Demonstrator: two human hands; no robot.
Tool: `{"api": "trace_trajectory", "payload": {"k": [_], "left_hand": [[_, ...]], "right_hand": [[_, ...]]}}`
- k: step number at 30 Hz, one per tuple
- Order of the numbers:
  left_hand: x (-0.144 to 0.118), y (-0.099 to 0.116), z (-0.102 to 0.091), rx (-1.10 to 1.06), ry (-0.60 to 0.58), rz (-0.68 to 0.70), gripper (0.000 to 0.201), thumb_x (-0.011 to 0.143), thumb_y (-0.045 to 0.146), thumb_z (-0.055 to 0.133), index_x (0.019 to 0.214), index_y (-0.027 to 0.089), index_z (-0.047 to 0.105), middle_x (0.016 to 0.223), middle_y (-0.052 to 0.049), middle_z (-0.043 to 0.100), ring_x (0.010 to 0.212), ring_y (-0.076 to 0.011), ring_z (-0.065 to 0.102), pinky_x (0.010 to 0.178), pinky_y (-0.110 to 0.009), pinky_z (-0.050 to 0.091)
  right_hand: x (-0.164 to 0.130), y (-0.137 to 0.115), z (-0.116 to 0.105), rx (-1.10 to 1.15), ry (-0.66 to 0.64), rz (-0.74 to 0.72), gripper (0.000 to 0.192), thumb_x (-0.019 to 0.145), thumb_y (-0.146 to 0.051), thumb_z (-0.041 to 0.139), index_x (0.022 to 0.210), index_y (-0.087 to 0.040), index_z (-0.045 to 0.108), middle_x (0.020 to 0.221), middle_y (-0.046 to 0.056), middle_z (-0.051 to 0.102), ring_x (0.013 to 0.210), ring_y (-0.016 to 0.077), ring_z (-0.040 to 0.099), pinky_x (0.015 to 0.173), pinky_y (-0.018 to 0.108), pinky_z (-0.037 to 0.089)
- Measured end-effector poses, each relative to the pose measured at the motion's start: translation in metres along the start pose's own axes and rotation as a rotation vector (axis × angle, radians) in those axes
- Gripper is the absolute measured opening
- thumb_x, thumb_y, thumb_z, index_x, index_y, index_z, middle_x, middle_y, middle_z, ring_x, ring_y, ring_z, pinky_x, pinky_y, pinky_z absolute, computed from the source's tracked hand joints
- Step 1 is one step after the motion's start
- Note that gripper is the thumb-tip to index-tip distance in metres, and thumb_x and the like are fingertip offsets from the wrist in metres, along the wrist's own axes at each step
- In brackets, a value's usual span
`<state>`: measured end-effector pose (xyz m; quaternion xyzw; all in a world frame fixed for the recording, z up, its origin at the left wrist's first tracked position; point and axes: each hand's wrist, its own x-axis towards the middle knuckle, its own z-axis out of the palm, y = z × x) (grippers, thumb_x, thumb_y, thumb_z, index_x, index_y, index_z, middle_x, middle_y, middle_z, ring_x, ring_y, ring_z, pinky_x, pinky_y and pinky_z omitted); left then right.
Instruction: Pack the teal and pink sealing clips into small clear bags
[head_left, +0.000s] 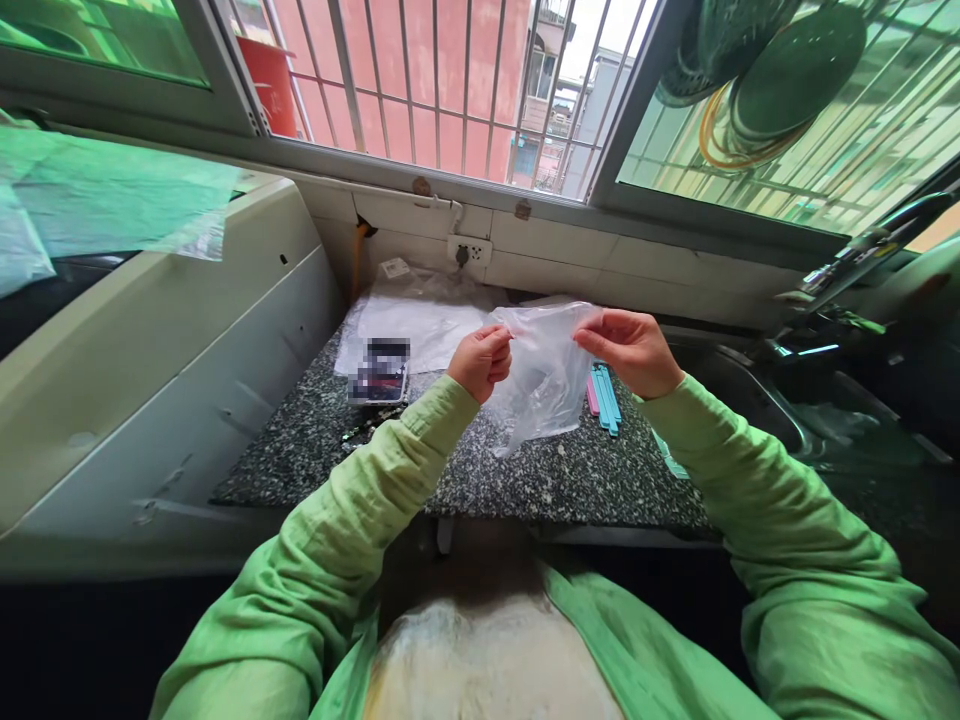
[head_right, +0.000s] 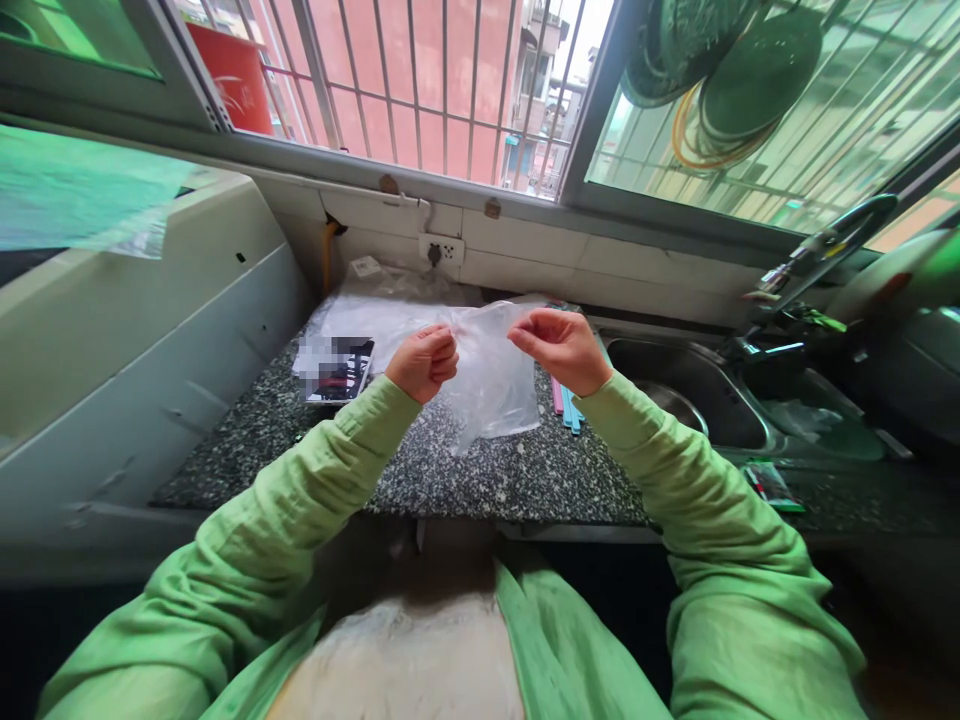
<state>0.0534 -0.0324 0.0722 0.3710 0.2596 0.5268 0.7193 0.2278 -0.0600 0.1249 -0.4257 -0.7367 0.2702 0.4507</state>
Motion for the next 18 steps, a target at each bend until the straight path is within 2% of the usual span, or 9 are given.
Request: {"api": "trace_trajectory", "payload": {"k": [4, 9, 14, 16, 18], "left_hand": [[-0.005, 0.005, -0.013, 0.166, 0.056, 0.124, 0.015, 0.068, 0.023, 0.059, 0.063, 0.012, 0.052, 0.035, 0.012, 0.023, 0.028, 0.0001, 0.018, 0.032, -0.015, 0.009], [-0.01, 0.029, -0.031, 0.293, 0.111, 0.287, 0.018, 0.066, 0.027, 0.063, 0.061, 0.014, 0.053, 0.037, 0.01, 0.028, 0.031, -0.0009, 0.023, 0.032, -0.016, 0.011], [-0.022, 0.055, -0.04, 0.377, 0.067, 0.506, 0.021, 0.065, 0.036, 0.066, 0.062, 0.018, 0.056, 0.04, 0.006, 0.037, 0.033, -0.0038, 0.029, 0.032, -0.02, 0.015], [-0.033, 0.061, -0.043, 0.422, 0.049, 0.605, 0.017, 0.067, 0.035, 0.065, 0.067, 0.02, 0.058, 0.053, 0.003, 0.05, 0.037, -0.0043, 0.035, 0.033, -0.022, 0.02], [-0.045, 0.063, -0.045, 0.493, 0.004, 0.663, 0.013, 0.07, 0.033, 0.063, 0.071, 0.021, 0.058, 0.061, 0.002, 0.056, 0.039, -0.0047, 0.039, 0.034, -0.022, 0.024]], "right_hand": [[-0.003, 0.005, -0.008, -0.037, 0.049, -0.046, 0.018, 0.066, -0.035, 0.065, 0.064, -0.017, 0.061, 0.063, -0.001, 0.055, 0.06, 0.0087, 0.049, 0.059, 0.027, 0.042], [-0.001, 0.018, -0.015, -0.112, 0.147, -0.179, 0.016, 0.067, -0.033, 0.064, 0.065, -0.018, 0.061, 0.062, -0.002, 0.056, 0.06, 0.0088, 0.052, 0.058, 0.026, 0.045], [-0.006, 0.014, -0.013, -0.221, 0.234, -0.305, 0.006, 0.069, -0.027, 0.062, 0.071, -0.022, 0.064, 0.069, -0.001, 0.058, 0.064, 0.0095, 0.053, 0.057, 0.025, 0.046], [-0.016, 0.009, -0.011, -0.281, 0.272, -0.348, 0.005, 0.071, -0.024, 0.06, 0.072, -0.022, 0.065, 0.071, -0.001, 0.058, 0.066, 0.0101, 0.054, 0.057, 0.025, 0.046], [-0.029, 0.007, -0.007, -0.321, 0.303, -0.374, 0.006, 0.071, -0.022, 0.059, 0.072, -0.023, 0.065, 0.072, -0.001, 0.058, 0.066, 0.0102, 0.054, 0.058, 0.026, 0.047]]}}
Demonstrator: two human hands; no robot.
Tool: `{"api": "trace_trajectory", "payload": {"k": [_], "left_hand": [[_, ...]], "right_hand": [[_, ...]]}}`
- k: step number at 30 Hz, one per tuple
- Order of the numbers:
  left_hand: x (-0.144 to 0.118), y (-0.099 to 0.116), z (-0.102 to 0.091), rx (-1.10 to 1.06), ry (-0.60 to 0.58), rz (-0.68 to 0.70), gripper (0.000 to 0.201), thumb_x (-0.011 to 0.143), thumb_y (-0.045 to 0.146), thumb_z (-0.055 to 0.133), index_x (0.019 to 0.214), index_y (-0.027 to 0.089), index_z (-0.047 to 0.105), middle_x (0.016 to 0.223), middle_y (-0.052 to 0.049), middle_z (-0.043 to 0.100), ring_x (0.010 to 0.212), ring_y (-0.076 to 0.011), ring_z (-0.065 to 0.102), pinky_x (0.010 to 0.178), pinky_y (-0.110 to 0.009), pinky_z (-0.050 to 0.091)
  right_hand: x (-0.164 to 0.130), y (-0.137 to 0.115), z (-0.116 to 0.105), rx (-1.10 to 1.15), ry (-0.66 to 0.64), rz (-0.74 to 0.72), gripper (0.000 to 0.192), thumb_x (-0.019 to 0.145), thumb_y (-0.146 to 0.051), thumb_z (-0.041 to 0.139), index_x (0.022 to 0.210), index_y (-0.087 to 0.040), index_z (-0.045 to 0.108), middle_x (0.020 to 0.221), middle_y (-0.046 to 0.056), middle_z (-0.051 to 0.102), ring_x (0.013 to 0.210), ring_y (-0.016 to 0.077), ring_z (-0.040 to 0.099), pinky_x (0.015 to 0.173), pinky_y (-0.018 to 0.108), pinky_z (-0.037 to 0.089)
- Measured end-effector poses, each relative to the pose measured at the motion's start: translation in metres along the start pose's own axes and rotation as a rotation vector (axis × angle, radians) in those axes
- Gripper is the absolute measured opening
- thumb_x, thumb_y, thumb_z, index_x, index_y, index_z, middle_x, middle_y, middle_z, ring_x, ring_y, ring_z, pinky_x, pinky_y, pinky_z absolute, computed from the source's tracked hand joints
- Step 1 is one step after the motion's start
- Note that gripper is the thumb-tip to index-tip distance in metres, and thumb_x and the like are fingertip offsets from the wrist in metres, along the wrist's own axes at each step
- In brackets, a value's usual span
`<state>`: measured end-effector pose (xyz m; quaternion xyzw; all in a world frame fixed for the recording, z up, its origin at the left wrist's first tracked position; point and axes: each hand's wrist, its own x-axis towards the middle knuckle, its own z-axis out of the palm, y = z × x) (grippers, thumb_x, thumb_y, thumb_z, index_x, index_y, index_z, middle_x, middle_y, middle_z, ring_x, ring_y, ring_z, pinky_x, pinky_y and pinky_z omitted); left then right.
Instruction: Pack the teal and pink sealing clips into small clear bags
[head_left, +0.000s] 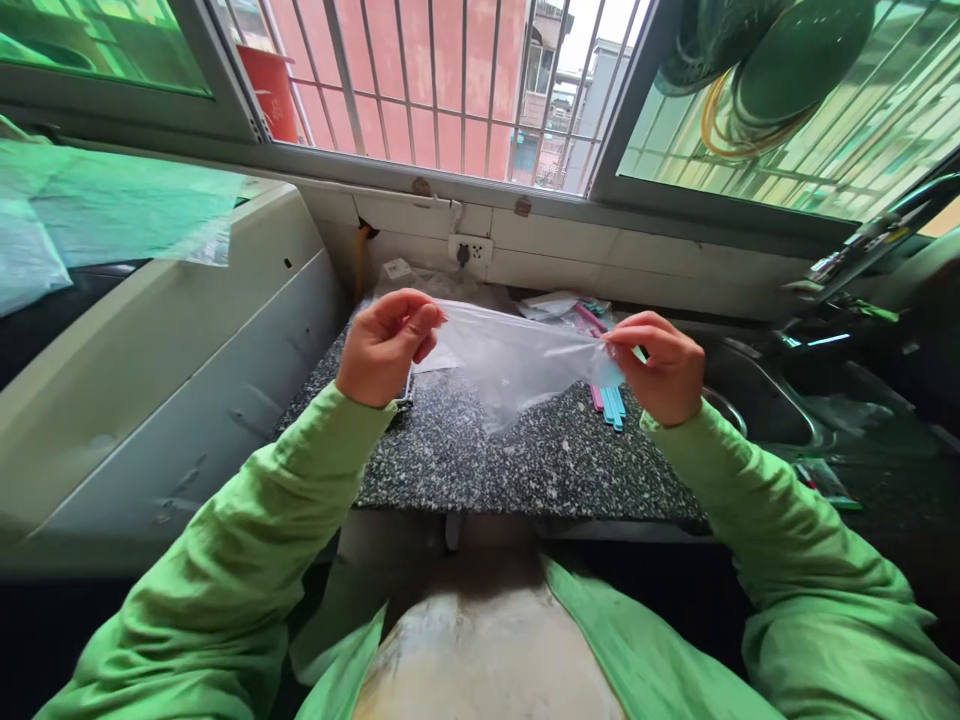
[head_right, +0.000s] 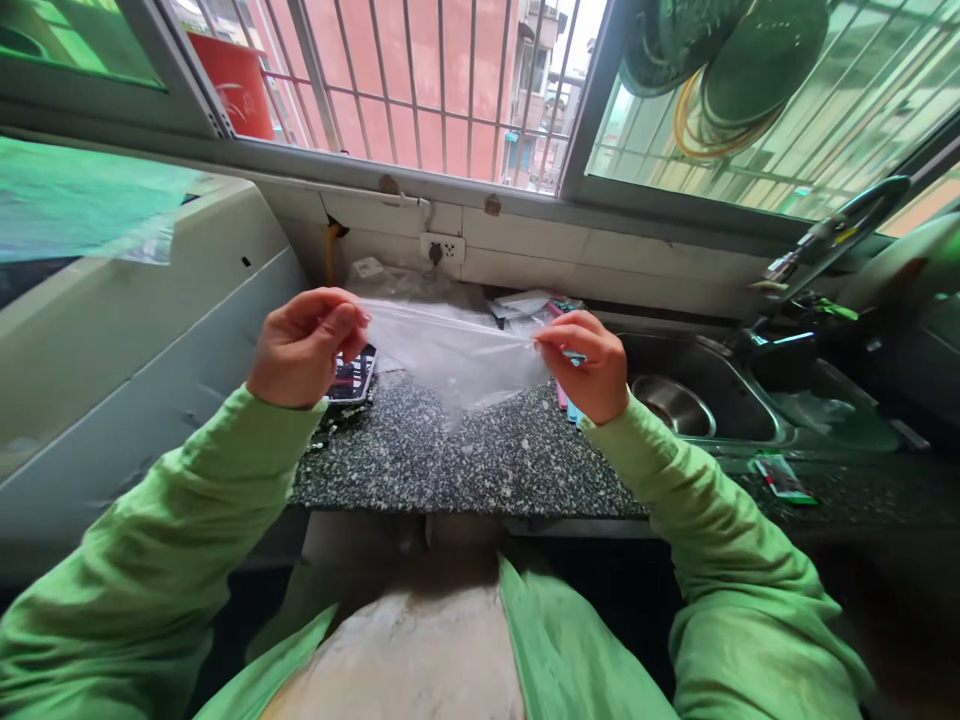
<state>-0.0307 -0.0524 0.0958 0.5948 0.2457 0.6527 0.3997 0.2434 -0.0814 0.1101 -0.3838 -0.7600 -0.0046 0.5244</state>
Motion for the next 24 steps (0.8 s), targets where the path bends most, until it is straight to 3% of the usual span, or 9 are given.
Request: {"api": "trace_trajectory", "payload": {"k": [4, 7, 10, 14, 19, 24], "left_hand": [[-0.02, 0.002, -0.004, 0.002, -0.079, -0.003, 0.014, 0.073, 0.034, 0.059, 0.075, 0.02, 0.057, 0.065, 0.001, 0.059, 0.041, -0.0058, 0.046, 0.035, -0.021, 0.03], [-0.042, -0.012, 0.002, -0.023, 0.006, -0.026, 0.02, 0.075, 0.04, 0.054, 0.077, 0.02, 0.056, 0.065, 0.001, 0.059, 0.042, -0.0061, 0.045, 0.037, -0.022, 0.031], [-0.071, -0.033, 0.015, 0.064, 0.152, 0.034, 0.035, 0.073, 0.052, 0.05, 0.079, 0.017, 0.056, 0.062, 0.001, 0.05, 0.047, -0.0064, 0.042, 0.042, -0.022, 0.031], [-0.105, -0.053, 0.041, 0.302, 0.061, -0.127, 0.036, 0.07, 0.048, 0.056, 0.086, 0.016, 0.055, 0.061, 0.003, 0.043, 0.051, -0.0066, 0.038, 0.045, -0.02, 0.031], [-0.102, -0.058, 0.064, 0.475, 0.07, -0.177, 0.03, 0.068, 0.037, 0.06, 0.09, 0.017, 0.054, 0.068, 0.002, 0.047, 0.058, -0.008, 0.043, 0.054, -0.02, 0.037], [-0.083, -0.062, 0.045, 0.4, 0.058, -0.232, 0.015, 0.07, 0.03, 0.053, 0.07, 0.015, 0.056, 0.062, 0.001, 0.052, 0.054, -0.0082, 0.045, 0.054, -0.021, 0.039]], "right_hand": [[-0.025, -0.005, 0.0, -0.02, -0.017, 0.011, 0.008, 0.072, -0.019, 0.057, 0.074, -0.023, 0.064, 0.074, -0.001, 0.058, 0.069, 0.0111, 0.056, 0.061, 0.027, 0.048], [-0.032, -0.006, 0.002, -0.009, -0.011, 0.035, 0.009, 0.072, -0.019, 0.056, 0.075, -0.021, 0.063, 0.073, 0.0, 0.059, 0.069, 0.0118, 0.055, 0.06, 0.027, 0.047], [-0.025, -0.015, 0.006, -0.045, 0.033, 0.045, 0.008, 0.071, -0.019, 0.054, 0.073, -0.02, 0.062, 0.069, -0.001, 0.059, 0.065, 0.0115, 0.055, 0.06, 0.027, 0.046], [-0.004, -0.04, 0.016, -0.149, 0.005, 0.046, 0.007, 0.071, -0.023, 0.053, 0.071, -0.021, 0.06, 0.063, -0.002, 0.059, 0.055, 0.0089, 0.051, 0.055, 0.024, 0.044], [0.02, -0.061, 0.033, -0.199, -0.072, 0.037, 0.014, 0.076, -0.027, 0.048, 0.071, -0.018, 0.058, 0.052, -0.004, 0.049, 0.051, 0.0068, 0.046, 0.057, 0.023, 0.043], [0.047, -0.04, 0.04, -0.121, -0.171, 0.119, 0.016, 0.076, -0.026, 0.049, 0.068, -0.014, 0.056, 0.054, -0.003, 0.047, 0.054, 0.007, 0.046, 0.053, 0.022, 0.04]]}}
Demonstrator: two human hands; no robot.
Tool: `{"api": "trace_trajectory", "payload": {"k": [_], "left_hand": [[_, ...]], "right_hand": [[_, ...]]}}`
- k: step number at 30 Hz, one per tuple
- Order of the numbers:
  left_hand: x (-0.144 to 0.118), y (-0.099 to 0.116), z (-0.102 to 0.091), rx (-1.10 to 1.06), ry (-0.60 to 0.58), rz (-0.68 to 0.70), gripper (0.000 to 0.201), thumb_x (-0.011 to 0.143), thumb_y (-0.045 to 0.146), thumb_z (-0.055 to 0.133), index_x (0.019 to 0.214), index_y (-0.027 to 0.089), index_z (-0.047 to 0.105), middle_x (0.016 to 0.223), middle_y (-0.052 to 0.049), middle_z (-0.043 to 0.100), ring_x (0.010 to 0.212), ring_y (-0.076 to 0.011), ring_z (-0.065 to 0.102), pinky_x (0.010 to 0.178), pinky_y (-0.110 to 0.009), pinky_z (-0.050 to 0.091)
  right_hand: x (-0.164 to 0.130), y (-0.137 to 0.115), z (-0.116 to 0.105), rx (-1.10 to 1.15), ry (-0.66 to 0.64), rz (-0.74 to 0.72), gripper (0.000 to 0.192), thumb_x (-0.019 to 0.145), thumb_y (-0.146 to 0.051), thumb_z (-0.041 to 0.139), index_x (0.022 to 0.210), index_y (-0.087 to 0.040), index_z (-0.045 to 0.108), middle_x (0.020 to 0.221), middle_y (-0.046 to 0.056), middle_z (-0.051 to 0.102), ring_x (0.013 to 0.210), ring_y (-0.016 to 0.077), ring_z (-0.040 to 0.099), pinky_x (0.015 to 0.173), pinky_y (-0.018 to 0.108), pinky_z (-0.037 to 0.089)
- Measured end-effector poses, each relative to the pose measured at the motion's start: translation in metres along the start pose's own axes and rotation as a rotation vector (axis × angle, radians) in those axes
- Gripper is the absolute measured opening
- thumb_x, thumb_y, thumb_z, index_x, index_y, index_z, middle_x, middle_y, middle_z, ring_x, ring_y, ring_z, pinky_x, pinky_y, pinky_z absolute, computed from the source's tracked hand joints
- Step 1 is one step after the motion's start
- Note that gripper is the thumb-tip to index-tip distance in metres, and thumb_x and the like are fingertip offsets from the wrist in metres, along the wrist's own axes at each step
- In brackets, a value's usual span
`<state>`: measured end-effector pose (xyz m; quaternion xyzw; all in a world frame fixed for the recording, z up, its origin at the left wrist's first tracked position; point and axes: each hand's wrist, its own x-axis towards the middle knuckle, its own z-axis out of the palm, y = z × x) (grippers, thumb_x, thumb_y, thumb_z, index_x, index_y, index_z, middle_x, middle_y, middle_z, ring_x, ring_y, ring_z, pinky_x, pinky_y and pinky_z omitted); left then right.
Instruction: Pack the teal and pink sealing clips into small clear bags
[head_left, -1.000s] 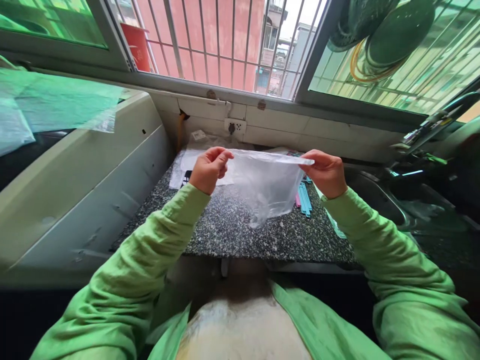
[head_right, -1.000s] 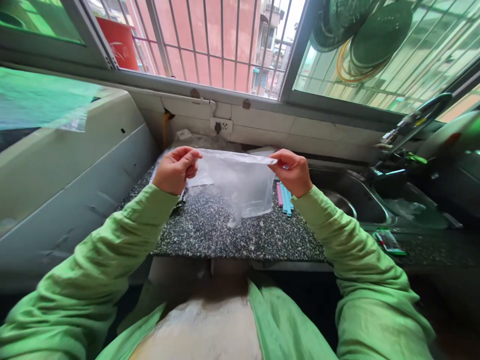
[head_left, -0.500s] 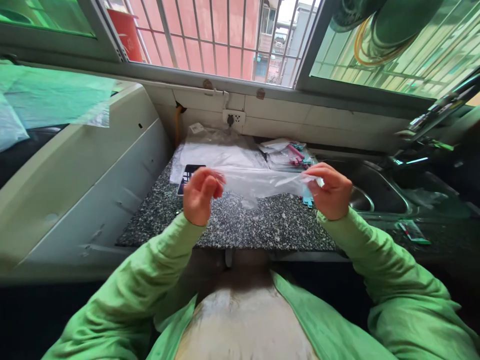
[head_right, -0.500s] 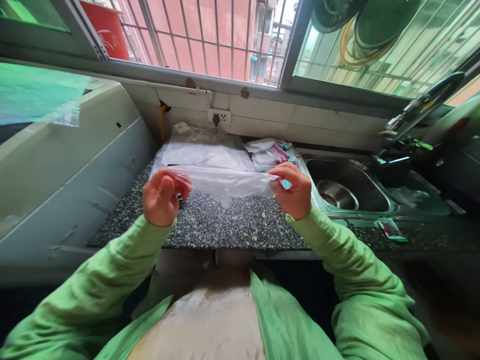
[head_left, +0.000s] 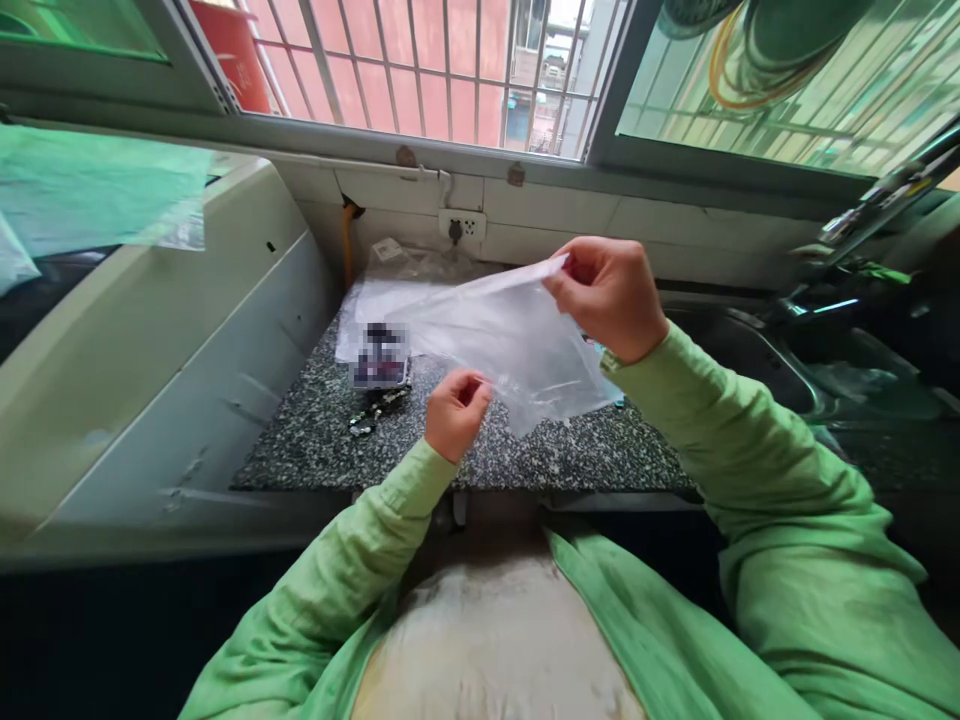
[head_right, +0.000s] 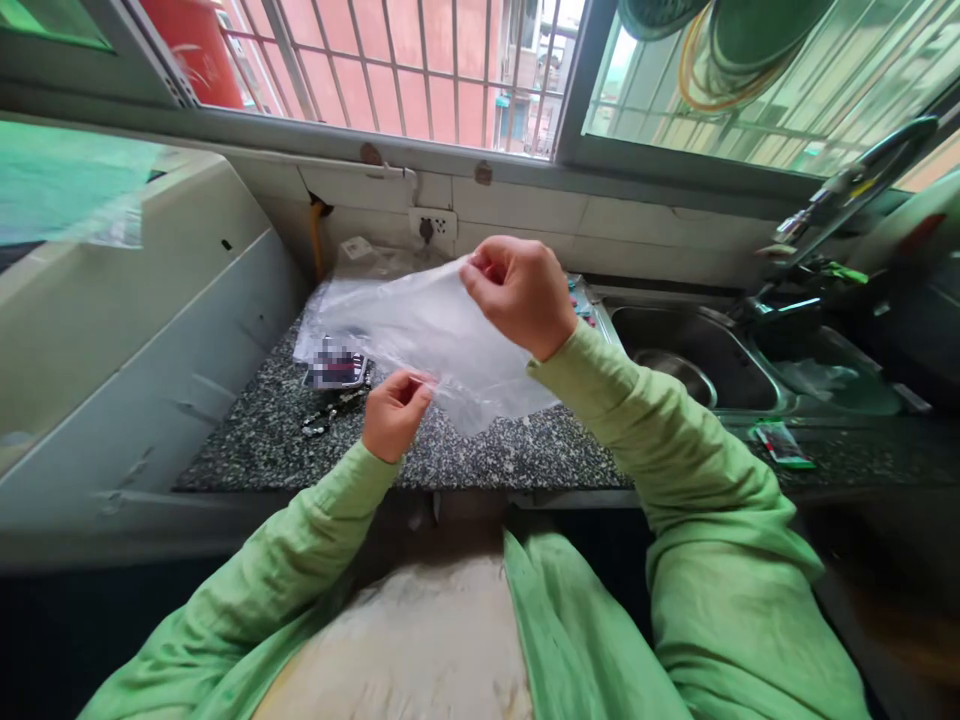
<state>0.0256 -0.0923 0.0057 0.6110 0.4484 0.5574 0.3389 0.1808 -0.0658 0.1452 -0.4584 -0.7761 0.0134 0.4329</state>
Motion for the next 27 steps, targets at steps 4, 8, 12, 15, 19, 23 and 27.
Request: {"api": "trace_trajectory", "payload": {"k": [4, 8, 12, 15, 19, 23, 27], "left_hand": [[0.0, -0.009, -0.017, -0.117, -0.017, -0.116, 0.023, 0.07, 0.037, 0.051, 0.068, 0.015, 0.056, 0.057, 0.001, 0.053, 0.052, -0.0088, 0.046, 0.05, -0.021, 0.038], [-0.013, -0.008, -0.018, -0.01, -0.033, -0.089, 0.037, 0.076, 0.048, 0.042, 0.073, 0.015, 0.058, 0.059, 0.0, 0.052, 0.053, -0.0097, 0.046, 0.051, -0.022, 0.037], [-0.024, -0.001, -0.01, 0.266, -0.086, 0.055, 0.037, 0.075, 0.05, 0.045, 0.075, 0.015, 0.058, 0.063, -0.001, 0.05, 0.056, -0.0104, 0.044, 0.052, -0.023, 0.035], [-0.025, 0.004, -0.007, 0.344, -0.095, 0.104, 0.033, 0.077, 0.045, 0.044, 0.073, 0.016, 0.057, 0.061, 0.0, 0.049, 0.056, -0.0105, 0.044, 0.053, -0.023, 0.035], [-0.007, 0.001, -0.014, 0.502, -0.058, 0.239, 0.022, 0.079, 0.034, 0.046, 0.076, 0.016, 0.059, 0.063, -0.001, 0.051, 0.057, -0.0109, 0.046, 0.056, -0.023, 0.037], [0.033, -0.017, -0.02, 0.825, -0.226, 0.444, 0.03, 0.076, 0.025, 0.049, 0.105, 0.021, 0.057, 0.077, -0.004, 0.056, 0.067, -0.0143, 0.051, 0.056, -0.024, 0.036], [0.059, -0.039, -0.016, 0.948, -0.47, 0.553, 0.024, 0.077, 0.023, 0.048, 0.096, 0.025, 0.062, 0.074, -0.003, 0.056, 0.063, -0.0128, 0.05, 0.052, -0.023, 0.031]], "right_hand": [[0.019, 0.032, 0.008, 0.109, -0.062, 0.092, 0.016, 0.073, -0.025, 0.051, 0.065, -0.013, 0.056, 0.052, -0.002, 0.048, 0.053, 0.0073, 0.046, 0.049, 0.022, 0.038], [0.019, 0.062, 0.029, 0.094, -0.078, 0.263, 0.018, 0.069, -0.027, 0.051, 0.06, -0.012, 0.056, 0.048, -0.001, 0.051, 0.047, 0.0088, 0.046, 0.047, 0.023, 0.037], [0.008, 0.088, 0.052, -0.04, -0.109, 0.384, 0.021, 0.067, -0.028, 0.049, 0.062, -0.011, 0.06, 0.053, 0.002, 0.057, 0.051, 0.0115, 0.05, 0.051, 0.024, 0.038], [-0.003, 0.105, 0.064, -0.177, -0.151, 0.475, 0.023, 0.068, -0.03, 0.049, 0.068, -0.012, 0.063, 0.063, 0.004, 0.062, 0.06, 0.0136, 0.053, 0.055, 0.024, 0.038], [-0.014, 0.12, 0.075, -0.276, -0.219, 0.548, 0.024, 0.068, -0.03, 0.048, 0.073, -0.014, 0.066, 0.07, 0.004, 0.065, 0.064, 0.0146, 0.054, 0.058, 0.024, 0.038], [-0.021, 0.127, 0.085, -0.31, -0.304, 0.574, 0.024, 0.07, -0.03, 0.048, 0.077, -0.017, 0.066, 0.076, 0.005, 0.066, 0.069, 0.0163, 0.056, 0.06, 0.025, 0.038], [-0.024, 0.128, 0.093, -0.356, -0.371, 0.59, 0.025, 0.071, -0.032, 0.048, 0.081, -0.018, 0.066, 0.083, 0.006, 0.066, 0.077, 0.0186, 0.057, 0.062, 0.026, 0.039]]}}
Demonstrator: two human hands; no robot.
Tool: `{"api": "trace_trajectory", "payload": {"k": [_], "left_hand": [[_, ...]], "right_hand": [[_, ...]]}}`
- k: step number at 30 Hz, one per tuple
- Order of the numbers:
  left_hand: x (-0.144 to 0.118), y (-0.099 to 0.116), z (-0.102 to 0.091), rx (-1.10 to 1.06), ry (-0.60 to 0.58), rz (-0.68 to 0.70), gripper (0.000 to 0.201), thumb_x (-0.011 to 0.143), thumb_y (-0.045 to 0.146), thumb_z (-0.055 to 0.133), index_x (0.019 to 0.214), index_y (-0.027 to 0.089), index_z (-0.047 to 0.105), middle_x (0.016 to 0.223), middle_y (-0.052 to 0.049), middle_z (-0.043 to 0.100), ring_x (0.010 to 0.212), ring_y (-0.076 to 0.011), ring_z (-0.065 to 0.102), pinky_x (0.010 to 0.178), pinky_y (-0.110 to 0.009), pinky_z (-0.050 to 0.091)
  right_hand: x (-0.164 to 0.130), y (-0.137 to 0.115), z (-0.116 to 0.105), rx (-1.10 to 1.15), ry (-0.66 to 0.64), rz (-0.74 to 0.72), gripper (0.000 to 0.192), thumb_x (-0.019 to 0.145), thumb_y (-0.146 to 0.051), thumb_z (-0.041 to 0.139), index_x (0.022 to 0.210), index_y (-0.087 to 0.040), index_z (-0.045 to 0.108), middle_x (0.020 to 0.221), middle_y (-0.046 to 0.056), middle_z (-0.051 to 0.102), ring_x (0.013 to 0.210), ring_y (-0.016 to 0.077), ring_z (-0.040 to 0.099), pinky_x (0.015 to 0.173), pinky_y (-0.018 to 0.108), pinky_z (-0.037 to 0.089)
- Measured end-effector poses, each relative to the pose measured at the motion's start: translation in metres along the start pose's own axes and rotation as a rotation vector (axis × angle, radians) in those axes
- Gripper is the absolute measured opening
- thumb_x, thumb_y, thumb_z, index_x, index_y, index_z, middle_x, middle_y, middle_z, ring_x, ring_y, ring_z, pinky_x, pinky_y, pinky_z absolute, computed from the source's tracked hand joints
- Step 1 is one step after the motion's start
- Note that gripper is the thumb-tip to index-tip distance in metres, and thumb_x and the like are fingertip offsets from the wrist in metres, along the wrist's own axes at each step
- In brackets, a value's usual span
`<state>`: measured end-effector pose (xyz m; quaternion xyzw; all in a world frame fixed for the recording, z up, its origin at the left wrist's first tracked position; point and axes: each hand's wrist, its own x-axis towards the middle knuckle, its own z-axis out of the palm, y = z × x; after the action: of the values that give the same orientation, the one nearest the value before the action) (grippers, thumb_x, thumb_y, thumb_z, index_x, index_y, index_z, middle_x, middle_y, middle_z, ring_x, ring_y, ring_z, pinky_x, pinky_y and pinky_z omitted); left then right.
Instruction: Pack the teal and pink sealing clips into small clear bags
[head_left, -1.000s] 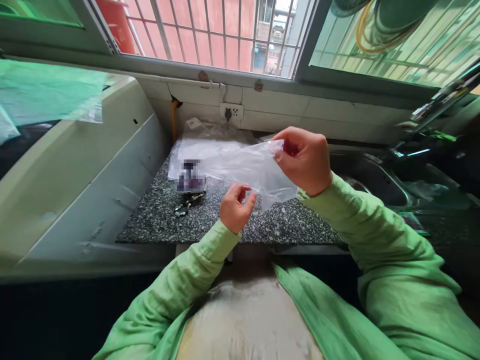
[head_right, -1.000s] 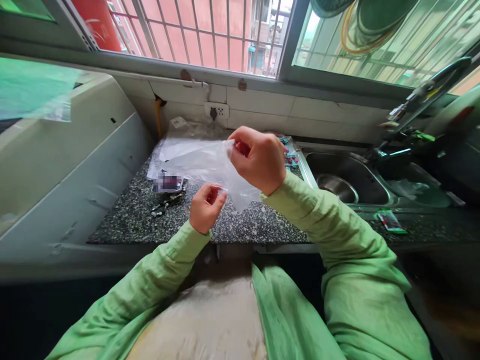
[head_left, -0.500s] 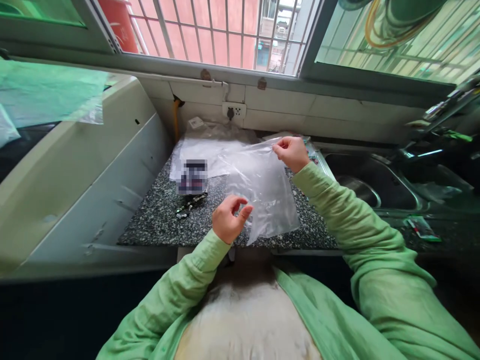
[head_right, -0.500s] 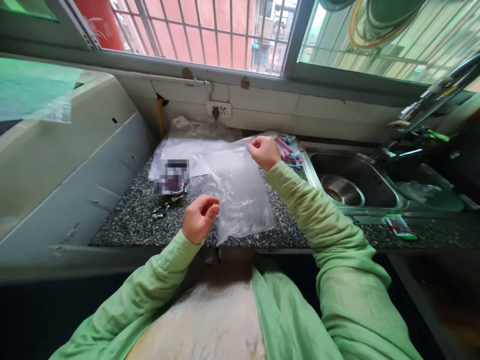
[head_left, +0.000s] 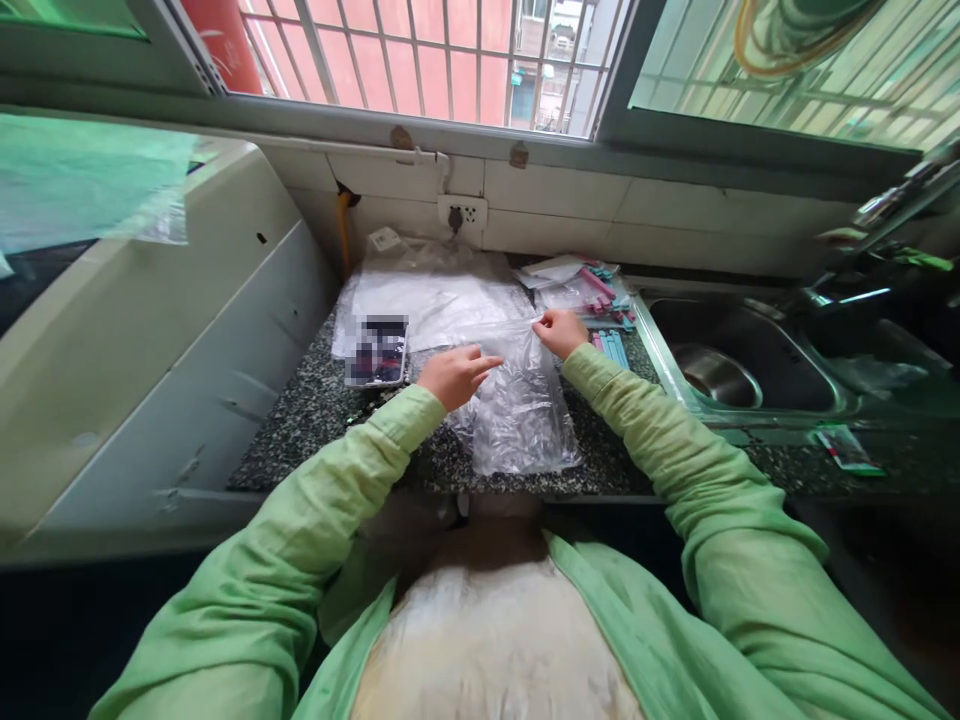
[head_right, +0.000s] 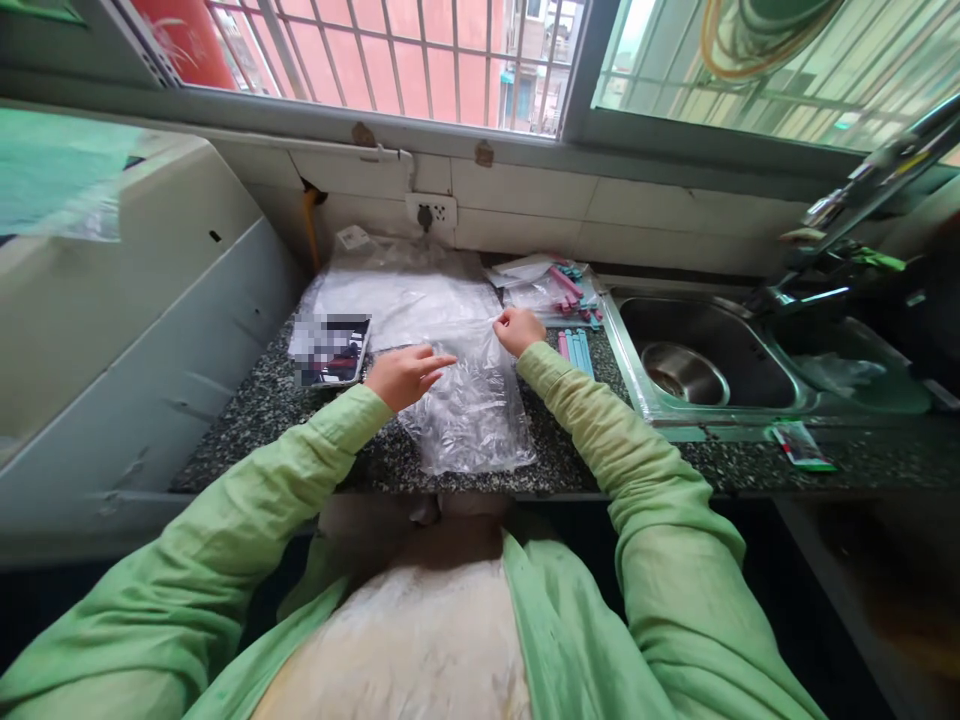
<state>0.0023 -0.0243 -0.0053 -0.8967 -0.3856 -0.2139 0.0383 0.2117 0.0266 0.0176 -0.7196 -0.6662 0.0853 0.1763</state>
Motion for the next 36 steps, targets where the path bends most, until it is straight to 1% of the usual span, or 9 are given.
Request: {"api": "trace_trajectory", "payload": {"k": [3, 8, 13, 18, 20, 24, 27, 29, 36], "left_hand": [[-0.003, -0.008, 0.008, 0.044, -0.006, 0.043, 0.022, 0.079, 0.025, 0.044, 0.074, 0.02, 0.065, 0.066, -0.003, 0.055, 0.058, -0.0117, 0.048, 0.049, -0.023, 0.029], [-0.031, -0.02, 0.003, 0.064, 0.071, 0.057, 0.026, 0.08, 0.026, 0.041, 0.068, 0.019, 0.062, 0.061, -0.002, 0.052, 0.055, -0.0104, 0.046, 0.048, -0.022, 0.029], [-0.051, -0.034, 0.005, 0.052, 0.1, 0.056, 0.025, 0.08, 0.027, 0.04, 0.072, 0.02, 0.063, 0.061, -0.001, 0.053, 0.053, -0.0101, 0.047, 0.047, -0.021, 0.031], [-0.063, -0.031, 0.004, 0.09, 0.282, 0.059, 0.025, 0.08, 0.029, 0.04, 0.091, 0.02, 0.061, 0.066, -0.004, 0.058, 0.052, -0.0114, 0.049, 0.044, -0.022, 0.032], [-0.07, -0.021, -0.002, 0.119, 0.248, 0.127, 0.024, 0.081, 0.027, 0.041, 0.091, 0.019, 0.061, 0.063, -0.003, 0.057, 0.053, -0.0113, 0.05, 0.047, -0.022, 0.034], [-0.079, 0.001, -0.012, 0.15, 0.157, 0.308, 0.026, 0.081, 0.025, 0.042, 0.101, 0.02, 0.057, 0.06, -0.001, 0.055, 0.052, -0.011, 0.049, 0.048, -0.023, 0.034], [-0.075, 0.011, -0.01, 0.147, 0.118, 0.362, 0.029, 0.081, 0.023, 0.041, 0.107, 0.021, 0.054, 0.056, 0.0, 0.051, 0.048, -0.0108, 0.046, 0.045, -0.023, 0.03], [-0.068, 0.013, -0.004, 0.127, 0.08, 0.353, 0.029, 0.082, 0.023, 0.039, 0.107, 0.021, 0.054, 0.055, 0.0, 0.05, 0.046, -0.0103, 0.044, 0.043, -0.023, 0.029], [-0.067, 0.008, 0.005, 0.094, 0.038, 0.372, 0.026, 0.082, 0.025, 0.034, 0.083, 0.02, 0.06, 0.055, -0.001, 0.051, 0.048, -0.0093, 0.045, 0.043, -0.022, 0.029]], "right_hand": [[0.002, 0.001, 0.003, -0.056, -0.035, -0.002, 0.025, 0.072, -0.032, 0.047, 0.082, -0.018, 0.065, 0.087, 0.008, 0.066, 0.081, 0.0202, 0.058, 0.063, 0.026, 0.039], [0.009, 0.006, 0.009, -0.156, -0.072, 0.007, 0.024, 0.074, -0.029, 0.045, 0.083, -0.018, 0.065, 0.092, 0.01, 0.066, 0.085, 0.0223, 0.058, 0.063, 0.027, 0.04], [0.013, 0.006, 0.015, -0.215, -0.087, 0.009, 0.024, 0.076, -0.027, 0.045, 0.085, -0.016, 0.064, 0.096, 0.014, 0.064, 0.088, 0.0241, 0.058, 0.065, 0.028, 0.04], [-0.001, 0.013, -0.003, -0.249, -0.018, -0.012, 0.028, 0.076, -0.035, 0.048, 0.093, -0.017, 0.062, 0.094, 0.012, 0.064, 0.086, 0.0241, 0.058, 0.067, 0.03, 0.039], [-0.017, 0.026, -0.017, -0.266, 0.049, -0.131, 0.028, 0.077, -0.034, 0.046, 0.093, -0.017, 0.062, 0.088, 0.01, 0.065, 0.081, 0.0216, 0.058, 0.067, 0.029, 0.039], [-0.069, 0.061, -0.037, -0.295, 0.093, -0.576, 0.026, 0.08, -0.031, 0.043, 0.082, -0.016, 0.064, 0.078, 0.007, 0.064, 0.073, 0.0168, 0.056, 0.064, 0.027, 0.038], [-0.11, 0.085, -0.035, -0.274, 0.092, -0.863, 0.026, 0.081, -0.033, 0.043, 0.079, -0.017, 0.064, 0.072, 0.005, 0.061, 0.068, 0.0141, 0.052, 0.062, 0.026, 0.038], [-0.132, 0.093, -0.028, -0.222, 0.109, -0.991, 0.024, 0.08, -0.034, 0.046, 0.082, -0.018, 0.063, 0.074, 0.005, 0.061, 0.068, 0.0134, 0.051, 0.062, 0.025, 0.038], [-0.166, 0.095, -0.004, -0.181, 0.017, -0.999, 0.032, 0.081, -0.04, 0.044, 0.094, -0.016, 0.06, 0.081, 0.008, 0.058, 0.072, 0.015, 0.049, 0.064, 0.029, 0.038]]}}
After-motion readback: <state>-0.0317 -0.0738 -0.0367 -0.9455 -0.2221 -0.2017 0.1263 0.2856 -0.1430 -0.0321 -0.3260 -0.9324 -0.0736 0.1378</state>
